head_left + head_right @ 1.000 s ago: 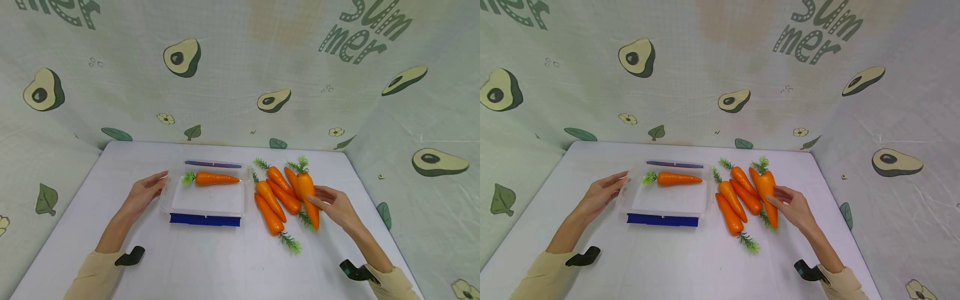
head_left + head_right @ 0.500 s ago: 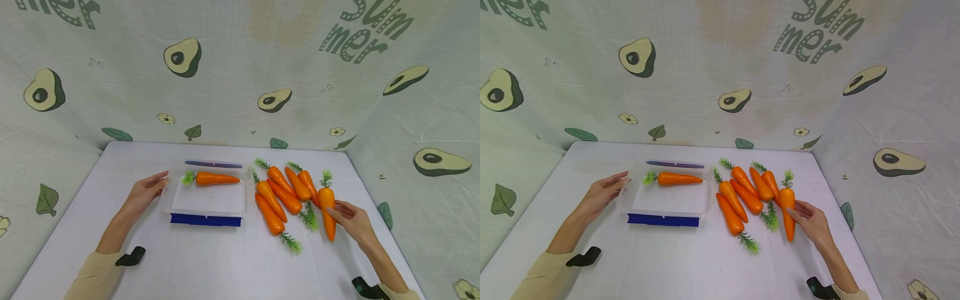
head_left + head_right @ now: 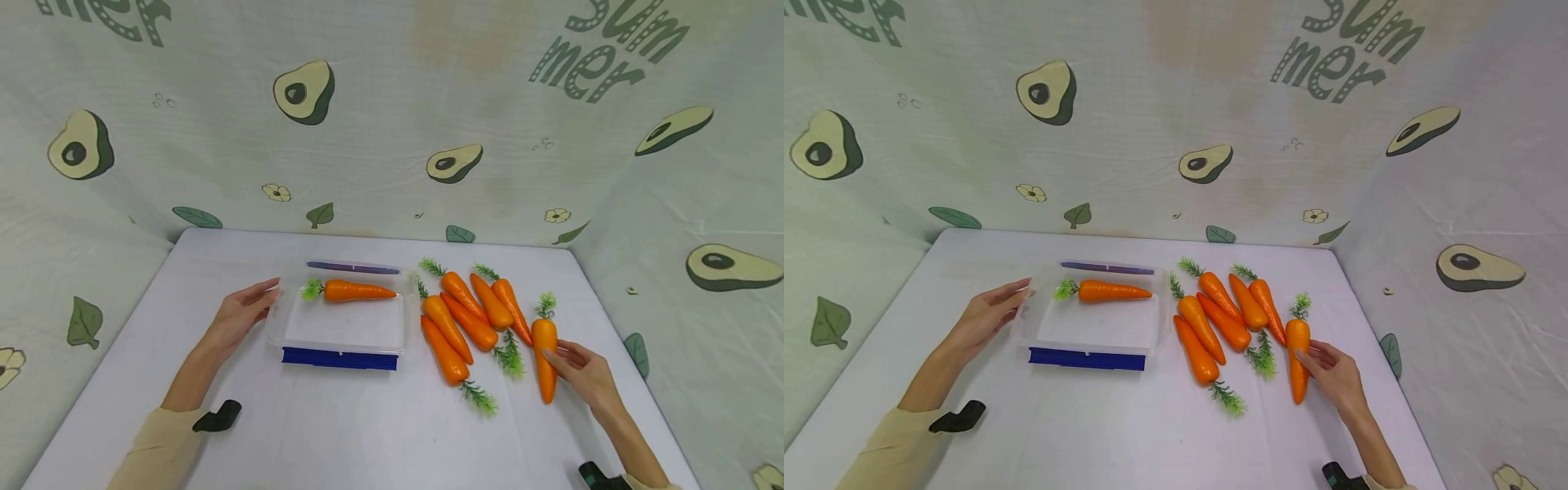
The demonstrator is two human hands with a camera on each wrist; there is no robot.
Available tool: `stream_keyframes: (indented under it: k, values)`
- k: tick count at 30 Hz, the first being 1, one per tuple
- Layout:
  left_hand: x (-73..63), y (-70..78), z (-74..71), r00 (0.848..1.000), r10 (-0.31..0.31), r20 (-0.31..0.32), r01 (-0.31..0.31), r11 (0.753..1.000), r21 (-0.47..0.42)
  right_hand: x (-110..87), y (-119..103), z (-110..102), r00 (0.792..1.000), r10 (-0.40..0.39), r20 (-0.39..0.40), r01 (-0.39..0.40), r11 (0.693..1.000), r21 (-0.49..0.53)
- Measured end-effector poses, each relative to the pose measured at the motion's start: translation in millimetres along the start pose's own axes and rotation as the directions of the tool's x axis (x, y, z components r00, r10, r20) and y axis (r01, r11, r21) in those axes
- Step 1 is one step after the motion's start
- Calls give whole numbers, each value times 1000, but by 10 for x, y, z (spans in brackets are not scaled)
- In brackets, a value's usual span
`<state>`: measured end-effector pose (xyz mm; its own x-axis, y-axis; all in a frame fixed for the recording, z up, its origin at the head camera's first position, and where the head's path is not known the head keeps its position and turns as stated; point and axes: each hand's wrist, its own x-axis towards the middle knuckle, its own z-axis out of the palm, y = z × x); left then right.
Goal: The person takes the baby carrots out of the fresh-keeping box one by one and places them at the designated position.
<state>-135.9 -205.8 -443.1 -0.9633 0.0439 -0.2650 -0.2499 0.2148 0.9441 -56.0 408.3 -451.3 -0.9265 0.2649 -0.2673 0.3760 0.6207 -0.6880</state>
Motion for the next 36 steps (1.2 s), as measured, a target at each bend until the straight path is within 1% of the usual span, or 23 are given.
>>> stream_keyframes:
  k: [3,5,9,16,20,23,28,34,36]
  values:
    - [5,-2,-1,1000,-4,5,4,1000,1,26,21,7,1000,24,-9,-24,1000,-6]
    - [7,0,-1,1000,-5,7,5,1000,1,33,29,1,1000,25,-6,-25,999,-33]
    - [9,11,4,1000,0,7,0,1000,3,25,26,-23,1000,8,2,-7,997,-74]
    - [10,17,11,1000,-5,1,5,1000,11,16,7,-45,1000,-17,16,18,998,-67]
    - [3,14,9,1000,-6,-1,6,1000,12,21,-21,-69,999,-34,0,34,991,-129]
    - [-5,13,4,1000,-7,0,7,1000,8,39,-60,-97,998,-63,-21,58,985,-163]
    - [-5,8,0,1000,-9,-2,9,1000,9,81,-143,-119,990,-133,-48,123,977,-173]
    - [-5,-1,0,1000,1,3,-1,1000,4,135,-290,-114,980,-191,-53,178,967,-184]
    - [-10,-1,2,1000,8,5,-8,1000,-3,151,-347,-109,973,-222,-56,208,960,-186]
